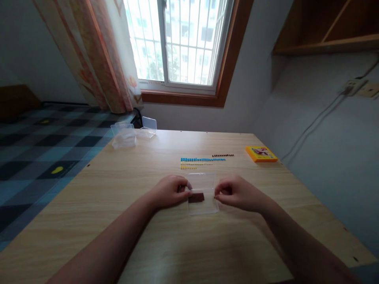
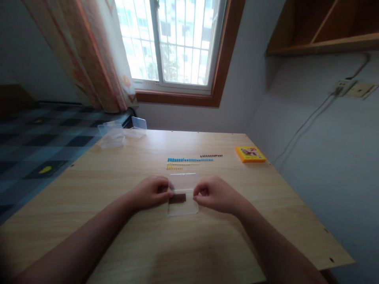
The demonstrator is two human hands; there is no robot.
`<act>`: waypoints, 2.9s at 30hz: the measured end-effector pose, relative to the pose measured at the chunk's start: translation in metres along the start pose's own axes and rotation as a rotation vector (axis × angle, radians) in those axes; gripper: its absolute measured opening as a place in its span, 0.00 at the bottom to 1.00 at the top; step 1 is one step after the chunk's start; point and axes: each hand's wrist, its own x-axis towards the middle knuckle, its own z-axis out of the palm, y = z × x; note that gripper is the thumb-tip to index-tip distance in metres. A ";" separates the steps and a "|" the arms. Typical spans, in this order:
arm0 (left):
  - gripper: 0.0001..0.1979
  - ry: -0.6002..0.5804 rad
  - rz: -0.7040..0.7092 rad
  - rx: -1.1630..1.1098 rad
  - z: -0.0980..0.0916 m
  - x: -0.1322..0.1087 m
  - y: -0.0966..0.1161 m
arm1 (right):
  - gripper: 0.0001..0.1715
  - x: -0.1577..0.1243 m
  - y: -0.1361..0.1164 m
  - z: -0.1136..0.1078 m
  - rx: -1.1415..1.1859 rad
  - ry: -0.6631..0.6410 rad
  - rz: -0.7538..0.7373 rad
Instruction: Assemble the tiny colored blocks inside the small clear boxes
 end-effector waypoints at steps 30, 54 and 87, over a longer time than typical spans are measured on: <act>0.07 0.010 0.049 0.003 0.002 0.000 -0.003 | 0.12 0.000 0.006 0.037 -0.308 -0.049 -0.253; 0.08 0.018 0.041 0.026 0.002 -0.001 -0.001 | 0.12 0.003 0.006 0.040 -0.269 -0.043 -0.252; 0.07 0.012 0.040 0.015 0.001 -0.001 -0.001 | 0.15 -0.001 0.007 0.034 -0.267 -0.088 -0.329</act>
